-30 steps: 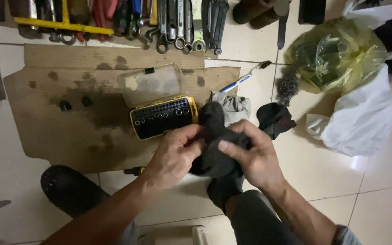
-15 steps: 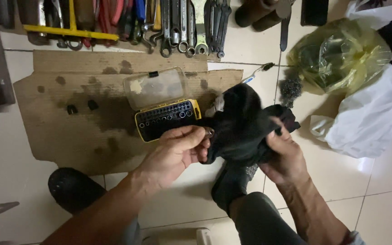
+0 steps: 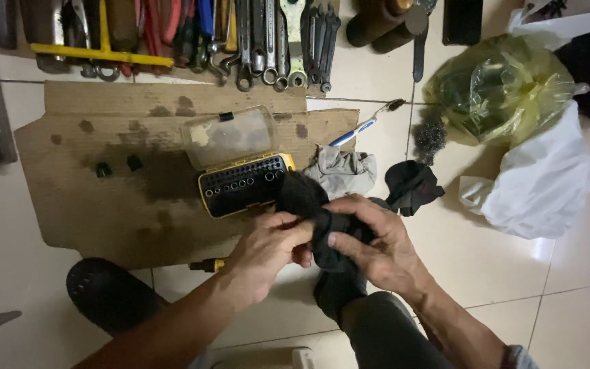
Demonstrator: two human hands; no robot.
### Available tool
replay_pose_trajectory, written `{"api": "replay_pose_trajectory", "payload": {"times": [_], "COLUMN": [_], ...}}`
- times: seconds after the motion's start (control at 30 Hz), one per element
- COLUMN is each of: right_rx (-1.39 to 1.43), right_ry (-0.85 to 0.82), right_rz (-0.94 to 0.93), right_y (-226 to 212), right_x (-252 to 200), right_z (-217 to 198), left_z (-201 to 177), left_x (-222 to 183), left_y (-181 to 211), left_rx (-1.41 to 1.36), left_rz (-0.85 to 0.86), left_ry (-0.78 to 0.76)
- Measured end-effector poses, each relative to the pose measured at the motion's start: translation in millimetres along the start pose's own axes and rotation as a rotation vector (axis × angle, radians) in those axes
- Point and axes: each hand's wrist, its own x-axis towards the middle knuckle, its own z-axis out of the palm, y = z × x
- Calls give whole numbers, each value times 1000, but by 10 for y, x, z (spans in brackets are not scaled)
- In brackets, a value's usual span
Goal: Cleaning small mechanical components with a cloth and organizing a screwdriver bit set on the floor.
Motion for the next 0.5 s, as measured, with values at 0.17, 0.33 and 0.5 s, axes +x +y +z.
{"api": "replay_pose_trajectory", "payload": {"times": [0.17, 0.33, 0.5], "right_rx": [234, 377, 402], "right_ry": [-4, 6, -50], "right_rz": [58, 109, 145], "right_y": [57, 40, 27], "right_x": [-89, -69, -59], "right_z": [10, 70, 5], "left_z": [104, 133, 98], "left_x": [-180, -142, -145], "left_y": [221, 182, 228], "left_rx": [291, 299, 344], "left_rz": [-42, -37, -74], "left_ry": [27, 15, 30]}}
